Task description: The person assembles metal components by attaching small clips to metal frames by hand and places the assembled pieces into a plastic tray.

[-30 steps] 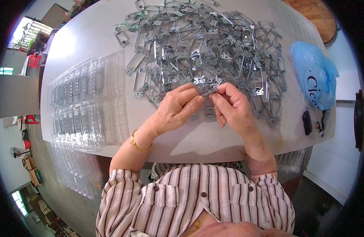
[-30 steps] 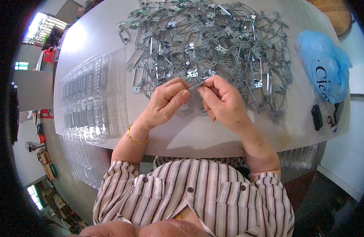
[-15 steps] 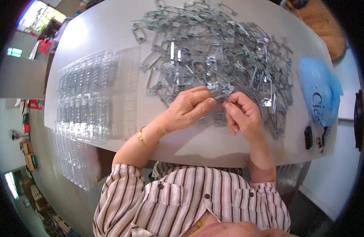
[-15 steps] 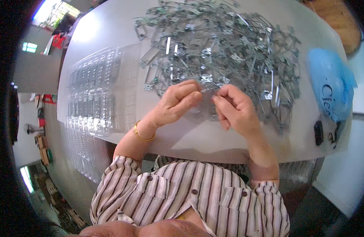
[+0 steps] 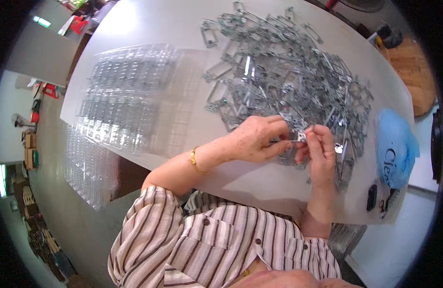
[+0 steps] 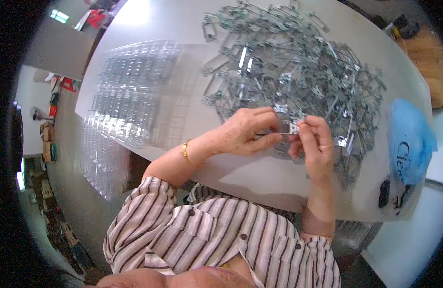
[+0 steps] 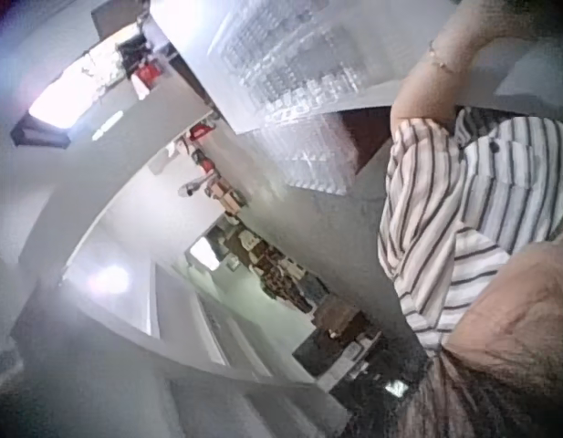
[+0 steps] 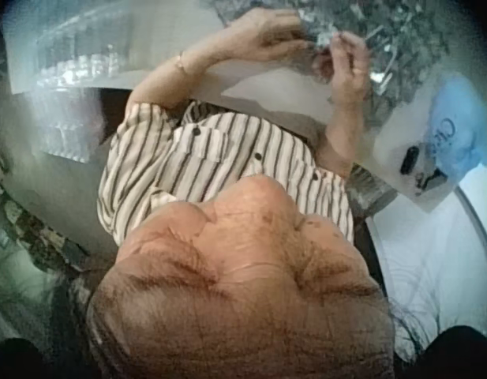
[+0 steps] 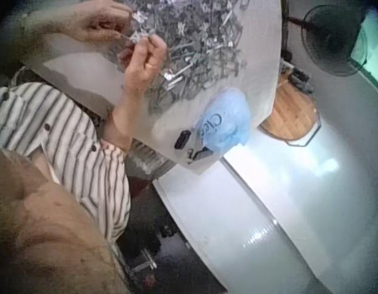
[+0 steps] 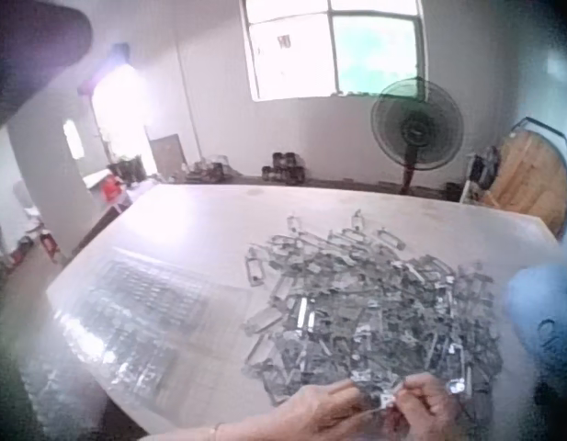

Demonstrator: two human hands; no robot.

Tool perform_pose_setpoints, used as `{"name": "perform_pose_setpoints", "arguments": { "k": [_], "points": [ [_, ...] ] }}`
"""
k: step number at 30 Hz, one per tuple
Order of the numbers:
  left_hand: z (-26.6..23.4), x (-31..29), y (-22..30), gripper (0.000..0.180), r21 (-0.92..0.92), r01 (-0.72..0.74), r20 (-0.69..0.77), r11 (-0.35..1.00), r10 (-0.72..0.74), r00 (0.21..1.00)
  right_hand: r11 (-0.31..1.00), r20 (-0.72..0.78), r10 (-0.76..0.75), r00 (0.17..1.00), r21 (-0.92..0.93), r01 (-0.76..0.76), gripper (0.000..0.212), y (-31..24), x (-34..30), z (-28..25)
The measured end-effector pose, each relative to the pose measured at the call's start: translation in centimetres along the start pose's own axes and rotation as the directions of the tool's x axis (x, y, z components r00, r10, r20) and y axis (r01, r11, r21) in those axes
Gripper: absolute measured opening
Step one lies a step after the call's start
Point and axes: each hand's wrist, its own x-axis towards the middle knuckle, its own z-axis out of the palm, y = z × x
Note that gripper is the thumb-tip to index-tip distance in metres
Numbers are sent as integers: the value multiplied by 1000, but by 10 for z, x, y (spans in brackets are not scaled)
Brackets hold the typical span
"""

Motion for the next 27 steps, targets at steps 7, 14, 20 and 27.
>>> {"name": "perform_pose_setpoints", "arguments": {
  "k": [7, 14, 20, 27],
  "points": [
    [0, 5, 0, 32, 58, 90, 22, 994, -91, 996, 1000, 83, -28, 996, 2, 28, 12, 7, 2, -4],
    [-2, 2, -16, 35, -94, -92, -298, 991, 60, 953, 965, -82, -252, 964, -99, 244, 12, 4, 2, -8],
    [5, 0, -22, 18, -290, 130, -413, 948, -247, 877, 960, -148, -277, 949, -82, 268, 13, 4, 1, -7],
    [5, -5, -13, 7, -263, 126, -367, 956, -220, 904, 880, -124, -441, 889, -256, 401, 11, 16, 1, -3]
  ]
}}
